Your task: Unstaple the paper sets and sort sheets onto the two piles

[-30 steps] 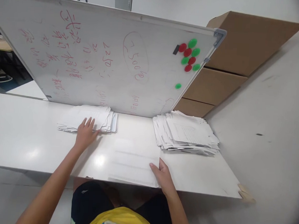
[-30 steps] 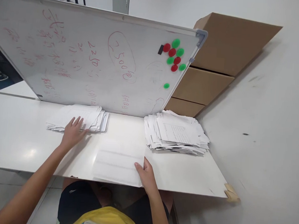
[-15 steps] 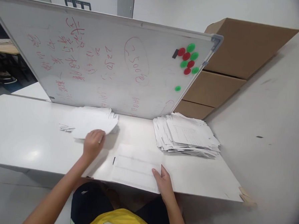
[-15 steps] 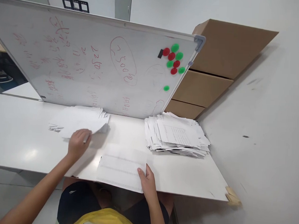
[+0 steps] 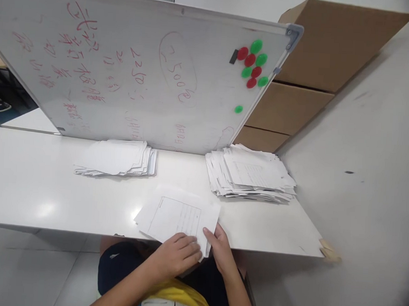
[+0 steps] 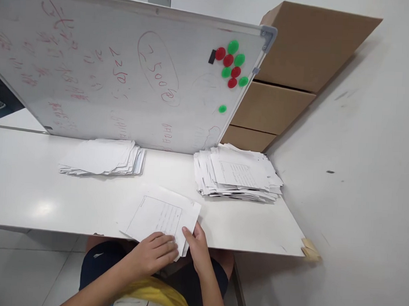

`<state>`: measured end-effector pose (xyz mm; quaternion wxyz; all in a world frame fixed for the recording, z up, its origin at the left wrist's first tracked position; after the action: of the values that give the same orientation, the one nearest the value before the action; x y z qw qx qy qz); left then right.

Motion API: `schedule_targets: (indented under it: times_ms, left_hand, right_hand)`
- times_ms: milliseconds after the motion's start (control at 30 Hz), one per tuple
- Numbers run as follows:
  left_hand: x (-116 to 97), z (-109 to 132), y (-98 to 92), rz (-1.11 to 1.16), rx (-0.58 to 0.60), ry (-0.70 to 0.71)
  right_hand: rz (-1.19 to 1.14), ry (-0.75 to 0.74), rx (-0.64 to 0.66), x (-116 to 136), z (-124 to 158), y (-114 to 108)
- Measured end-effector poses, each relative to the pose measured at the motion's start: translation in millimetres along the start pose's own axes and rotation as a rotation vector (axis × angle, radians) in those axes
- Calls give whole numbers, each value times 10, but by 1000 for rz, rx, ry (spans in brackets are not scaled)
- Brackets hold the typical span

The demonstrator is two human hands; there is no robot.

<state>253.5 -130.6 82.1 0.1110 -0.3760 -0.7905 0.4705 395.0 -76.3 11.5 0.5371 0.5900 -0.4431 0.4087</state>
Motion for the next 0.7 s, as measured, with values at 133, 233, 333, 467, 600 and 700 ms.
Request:
schedule_targets:
  times_ms: [133, 233, 333, 467, 600, 700]
  left_hand:
    - [172, 68, -65, 5, 24, -123]
    - [575, 163, -153, -32, -50, -440]
    - [1098, 348, -257, 67, -213, -934]
    - [1399, 468, -226, 476, -147, -1289]
    - [1360, 467, -235, 621, -116, -1433]
    - [1331, 469, -218, 710, -137, -1438]
  right_hand:
    - [-3, -16, -30, 2, 3, -38]
    - [-13, -11, -37, -11, -11, -54]
    - [-20, -12, -20, -17, -18, -62]
    - [-50, -6, -15, -44, -4, -80]
    - [-96, 15, -17, -66, 16, -86]
    - [-110, 26, -59, -68, 17, -108]
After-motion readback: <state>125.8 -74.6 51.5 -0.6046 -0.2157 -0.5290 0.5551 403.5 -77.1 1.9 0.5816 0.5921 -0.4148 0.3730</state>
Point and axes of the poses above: each hand's wrist, its own z-axis away from the middle knuckle, its own y-axis out of the palm, x = y × z, the point moved 5 cm from there along -z, towards the middle knuckle, and after that the axes turned 15 degrees about -y, right-handed, at the moved point
